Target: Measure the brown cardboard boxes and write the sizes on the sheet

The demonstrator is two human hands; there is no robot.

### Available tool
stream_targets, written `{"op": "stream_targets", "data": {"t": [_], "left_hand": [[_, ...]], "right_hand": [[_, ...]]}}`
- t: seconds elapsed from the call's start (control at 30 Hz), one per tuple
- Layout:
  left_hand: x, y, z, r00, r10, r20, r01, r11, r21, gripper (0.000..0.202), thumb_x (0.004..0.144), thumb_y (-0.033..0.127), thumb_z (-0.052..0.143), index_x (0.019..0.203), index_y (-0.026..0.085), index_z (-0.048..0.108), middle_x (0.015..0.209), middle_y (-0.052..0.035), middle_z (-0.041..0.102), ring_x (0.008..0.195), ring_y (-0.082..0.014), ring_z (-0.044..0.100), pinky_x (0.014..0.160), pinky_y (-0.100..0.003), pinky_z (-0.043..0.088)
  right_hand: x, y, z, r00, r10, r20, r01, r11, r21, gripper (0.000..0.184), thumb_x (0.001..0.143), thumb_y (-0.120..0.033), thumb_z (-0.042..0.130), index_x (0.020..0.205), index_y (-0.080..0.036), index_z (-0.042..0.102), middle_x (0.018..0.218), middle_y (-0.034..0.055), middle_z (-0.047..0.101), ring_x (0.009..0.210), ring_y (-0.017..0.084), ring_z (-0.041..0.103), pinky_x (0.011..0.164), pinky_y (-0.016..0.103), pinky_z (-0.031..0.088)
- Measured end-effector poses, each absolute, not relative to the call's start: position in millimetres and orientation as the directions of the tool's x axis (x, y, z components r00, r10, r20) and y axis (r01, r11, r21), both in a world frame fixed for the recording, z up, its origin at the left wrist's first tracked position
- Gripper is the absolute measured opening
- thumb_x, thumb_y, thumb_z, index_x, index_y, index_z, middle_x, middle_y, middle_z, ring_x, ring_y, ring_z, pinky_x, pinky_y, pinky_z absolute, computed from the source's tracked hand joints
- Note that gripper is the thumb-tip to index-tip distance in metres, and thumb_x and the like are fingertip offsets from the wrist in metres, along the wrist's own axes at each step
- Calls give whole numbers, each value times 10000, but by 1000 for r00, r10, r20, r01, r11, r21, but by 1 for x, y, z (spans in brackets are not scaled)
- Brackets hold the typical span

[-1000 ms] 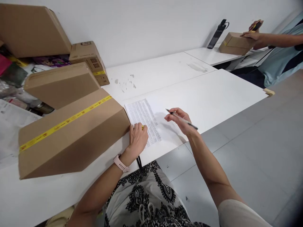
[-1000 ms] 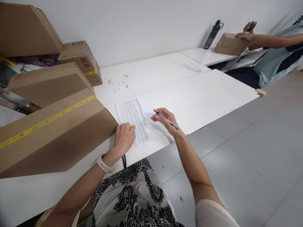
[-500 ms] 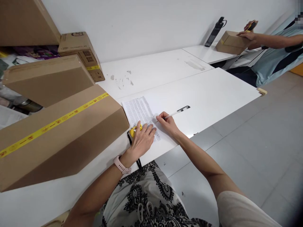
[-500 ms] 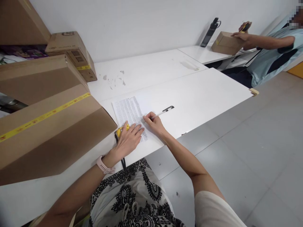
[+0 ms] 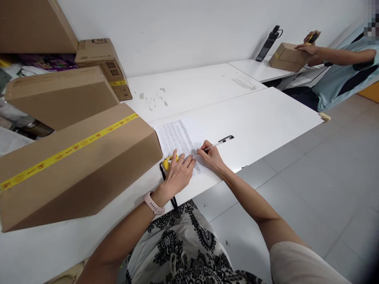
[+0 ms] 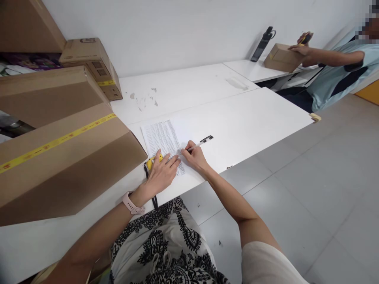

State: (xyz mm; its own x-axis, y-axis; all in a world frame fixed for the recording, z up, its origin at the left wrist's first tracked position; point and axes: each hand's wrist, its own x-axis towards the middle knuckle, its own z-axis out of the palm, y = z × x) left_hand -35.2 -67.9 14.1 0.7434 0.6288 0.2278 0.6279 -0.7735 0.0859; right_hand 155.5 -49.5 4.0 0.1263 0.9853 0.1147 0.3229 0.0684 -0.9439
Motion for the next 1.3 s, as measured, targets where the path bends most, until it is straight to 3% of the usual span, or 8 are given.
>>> {"op": "stream_targets", "data": {"t": [0.37,0.73,1.3], "left_hand": [[-35,-68,16,751,617,234,627,-778,40,433,1021,178,349,1373,116,594,1413,-134,619,1311,-352,526,1203,-648,143],[-34,-66,9,760,592,269,628,-775,-68,411,1025,197,362,1348,145,610,1395,-103,637,1263,-331,557,1195,-645,174],[-34,-66,10,763,585,275,622,-780,-68,404,1024,187,363,1334,139,619,1392,-105,635,1249,-331,558,1190,-644,185]], "right_hand": [[157,-48,1,66,989,134,378,100,-921,213,820,-278,597,694,-236,430,588,-55,392,584,135,360,571,296,289],[157,-46,-3,66,985,160,396,121,-910,220,809,-270,607,683,-236,430,575,-58,405,575,131,372,565,290,282],[157,-47,0,101,986,135,364,90,-927,204,790,-260,608,681,-230,439,585,-58,401,582,127,359,562,287,286]]}}
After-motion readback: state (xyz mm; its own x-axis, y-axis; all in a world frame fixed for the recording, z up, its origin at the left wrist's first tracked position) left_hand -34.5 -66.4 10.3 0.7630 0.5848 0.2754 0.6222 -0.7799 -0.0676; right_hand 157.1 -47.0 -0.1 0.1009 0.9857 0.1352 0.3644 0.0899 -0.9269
